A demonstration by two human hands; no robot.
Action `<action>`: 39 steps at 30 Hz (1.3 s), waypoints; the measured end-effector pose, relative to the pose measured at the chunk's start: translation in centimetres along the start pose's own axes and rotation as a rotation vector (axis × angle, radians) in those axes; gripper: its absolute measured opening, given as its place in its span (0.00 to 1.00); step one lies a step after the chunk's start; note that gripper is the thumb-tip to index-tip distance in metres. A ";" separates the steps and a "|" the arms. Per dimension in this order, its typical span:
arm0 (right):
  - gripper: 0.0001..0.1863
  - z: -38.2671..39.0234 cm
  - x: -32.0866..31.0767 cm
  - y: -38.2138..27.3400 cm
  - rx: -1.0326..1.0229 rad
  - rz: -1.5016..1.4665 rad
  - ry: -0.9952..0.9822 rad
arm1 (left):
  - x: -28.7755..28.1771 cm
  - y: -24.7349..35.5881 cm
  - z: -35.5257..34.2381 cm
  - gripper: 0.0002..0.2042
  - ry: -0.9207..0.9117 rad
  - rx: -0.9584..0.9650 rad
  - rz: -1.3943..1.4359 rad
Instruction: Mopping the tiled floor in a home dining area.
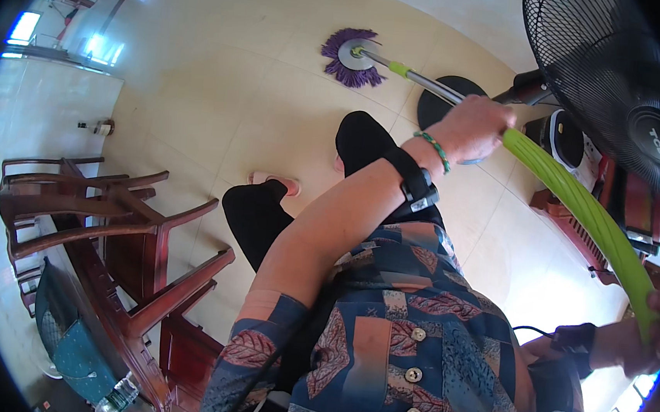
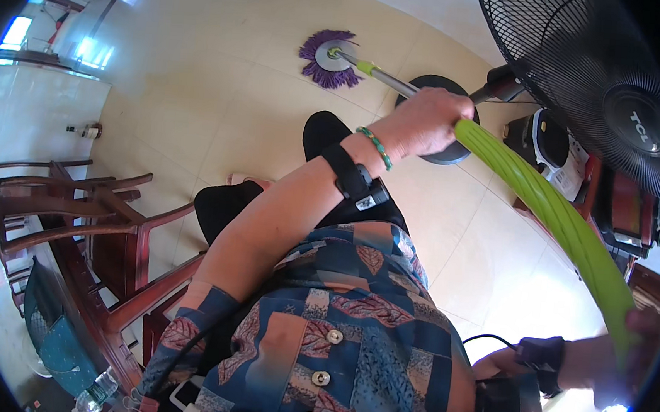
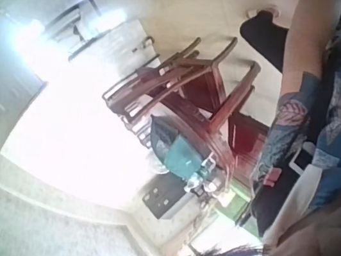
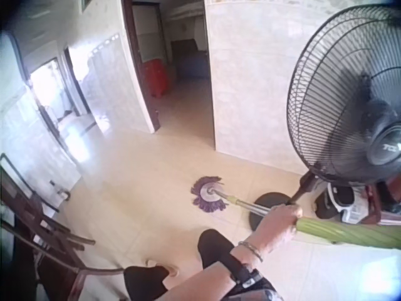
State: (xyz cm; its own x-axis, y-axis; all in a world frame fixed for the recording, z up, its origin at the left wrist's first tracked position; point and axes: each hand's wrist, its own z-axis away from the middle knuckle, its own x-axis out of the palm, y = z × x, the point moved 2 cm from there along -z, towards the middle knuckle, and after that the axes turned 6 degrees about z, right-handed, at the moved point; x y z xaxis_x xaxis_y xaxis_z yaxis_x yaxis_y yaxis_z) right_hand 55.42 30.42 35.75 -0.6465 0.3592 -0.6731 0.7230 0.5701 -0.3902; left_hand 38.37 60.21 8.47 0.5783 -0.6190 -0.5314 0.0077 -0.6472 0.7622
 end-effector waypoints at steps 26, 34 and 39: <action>0.11 -4.3 21.4 3.2 0.140 -0.098 0.051 | -6.5 -13.0 8.8 0.07 0.248 -0.120 -0.159; 0.07 -3.6 22.3 3.7 0.222 -0.063 0.184 | -7.0 -13.3 8.4 0.03 0.220 -0.139 -0.272; 0.08 -3.5 25.9 4.8 0.217 -0.066 0.154 | -8.2 -16.8 10.1 0.03 0.171 -0.186 -0.298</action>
State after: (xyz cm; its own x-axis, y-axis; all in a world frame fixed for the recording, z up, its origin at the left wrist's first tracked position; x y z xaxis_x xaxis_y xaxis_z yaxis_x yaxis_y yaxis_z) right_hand 41.26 45.05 18.66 -0.7113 0.4445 -0.5445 0.7027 0.4307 -0.5663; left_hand 25.22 71.65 -3.67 0.6555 -0.3227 -0.6828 0.3348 -0.6863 0.6457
